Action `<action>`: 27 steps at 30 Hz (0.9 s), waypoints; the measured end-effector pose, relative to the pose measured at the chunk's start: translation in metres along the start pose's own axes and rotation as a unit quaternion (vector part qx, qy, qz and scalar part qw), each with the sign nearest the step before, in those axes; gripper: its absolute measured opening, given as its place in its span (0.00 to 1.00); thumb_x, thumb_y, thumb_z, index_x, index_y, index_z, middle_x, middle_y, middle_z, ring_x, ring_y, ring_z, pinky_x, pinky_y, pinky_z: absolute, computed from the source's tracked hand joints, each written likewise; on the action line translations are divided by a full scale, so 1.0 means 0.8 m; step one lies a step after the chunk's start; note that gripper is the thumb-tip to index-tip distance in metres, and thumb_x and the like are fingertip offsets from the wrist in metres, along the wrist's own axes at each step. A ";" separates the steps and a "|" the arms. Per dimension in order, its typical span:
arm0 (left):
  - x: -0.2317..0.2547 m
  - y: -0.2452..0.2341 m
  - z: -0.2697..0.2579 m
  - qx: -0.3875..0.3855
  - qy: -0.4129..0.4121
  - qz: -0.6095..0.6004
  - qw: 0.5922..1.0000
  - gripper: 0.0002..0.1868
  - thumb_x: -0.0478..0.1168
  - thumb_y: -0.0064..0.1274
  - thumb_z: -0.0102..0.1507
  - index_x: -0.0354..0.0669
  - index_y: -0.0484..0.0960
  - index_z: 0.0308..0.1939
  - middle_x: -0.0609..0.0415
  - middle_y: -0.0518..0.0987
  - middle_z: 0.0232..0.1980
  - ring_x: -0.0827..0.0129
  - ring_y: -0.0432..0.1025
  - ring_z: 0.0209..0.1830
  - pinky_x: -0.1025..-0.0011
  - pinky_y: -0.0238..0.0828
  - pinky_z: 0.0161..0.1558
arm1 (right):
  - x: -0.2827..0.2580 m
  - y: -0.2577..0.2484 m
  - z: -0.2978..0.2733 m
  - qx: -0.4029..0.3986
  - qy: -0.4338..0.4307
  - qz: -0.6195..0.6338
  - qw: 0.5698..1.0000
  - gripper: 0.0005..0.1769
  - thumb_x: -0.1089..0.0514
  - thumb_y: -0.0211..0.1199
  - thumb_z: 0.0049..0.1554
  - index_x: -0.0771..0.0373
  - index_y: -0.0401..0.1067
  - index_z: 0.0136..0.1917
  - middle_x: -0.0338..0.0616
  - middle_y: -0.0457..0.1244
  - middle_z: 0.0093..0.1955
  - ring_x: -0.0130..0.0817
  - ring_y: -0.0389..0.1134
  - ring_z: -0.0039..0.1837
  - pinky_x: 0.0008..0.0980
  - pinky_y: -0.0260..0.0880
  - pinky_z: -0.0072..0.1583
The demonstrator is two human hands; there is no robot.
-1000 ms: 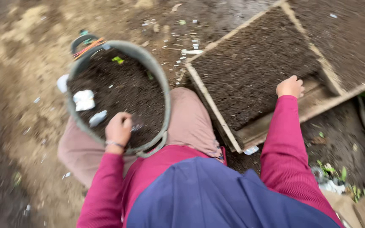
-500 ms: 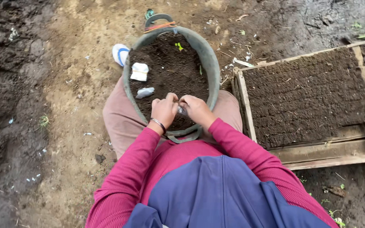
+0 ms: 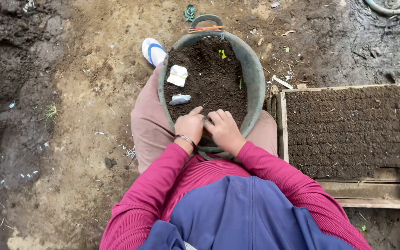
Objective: The person sits on the ground and repeatedly scoops soil from a bucket, forms small soil balls by hand, and places them into a wooden seedling tray. The person continues this process throughout the video, filling the tray with soil balls.
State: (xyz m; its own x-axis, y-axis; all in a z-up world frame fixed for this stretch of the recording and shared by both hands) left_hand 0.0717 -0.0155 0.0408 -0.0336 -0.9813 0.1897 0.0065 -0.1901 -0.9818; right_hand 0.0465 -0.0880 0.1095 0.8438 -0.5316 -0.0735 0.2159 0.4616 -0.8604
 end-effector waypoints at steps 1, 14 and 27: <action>-0.010 0.016 -0.003 -0.001 -0.005 -0.002 1.000 0.11 0.47 0.43 0.57 0.65 0.82 0.27 0.72 0.78 0.44 0.62 0.77 0.30 0.65 0.71 0.33 | 0.003 0.006 0.002 -0.003 -0.003 0.003 1.000 0.06 0.56 0.52 0.53 0.54 0.66 0.35 0.40 0.54 0.41 0.39 0.56 0.43 0.34 0.54 0.40; -0.073 -0.026 0.007 0.160 -0.030 -0.192 0.968 0.10 0.40 0.48 0.53 0.62 0.81 0.35 0.75 0.77 0.42 0.82 0.72 0.47 0.80 0.70 0.47 | 0.076 0.188 -0.049 -0.271 0.223 0.164 0.922 0.24 0.41 0.54 0.55 0.59 0.67 0.55 0.50 0.60 0.54 0.48 0.60 0.59 0.45 0.64 0.57; -0.004 0.150 0.013 -0.078 -0.016 -0.136 0.988 0.09 0.43 0.46 0.54 0.53 0.78 0.37 0.63 0.74 0.45 0.67 0.74 0.44 0.70 0.75 0.44 | 0.102 0.141 -0.076 -0.018 0.608 0.668 0.429 0.03 0.62 0.61 0.49 0.61 0.69 0.38 0.48 0.61 0.34 0.39 0.64 0.33 0.25 0.59 0.27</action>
State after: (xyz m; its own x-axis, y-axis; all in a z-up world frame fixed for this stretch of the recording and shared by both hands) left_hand 0.0829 -0.0356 -0.0775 0.0195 -0.8957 0.4441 -0.1530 -0.4417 -0.8840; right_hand 0.1099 -0.1224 -0.0237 -0.6814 0.2016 -0.7036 -0.0880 0.9318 0.3522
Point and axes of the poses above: each hand's wrist, its own z-axis towards the middle knuckle, its own y-axis out of the palm, x = y × z, the point moved 10 cm from there along z, towards the middle knuckle
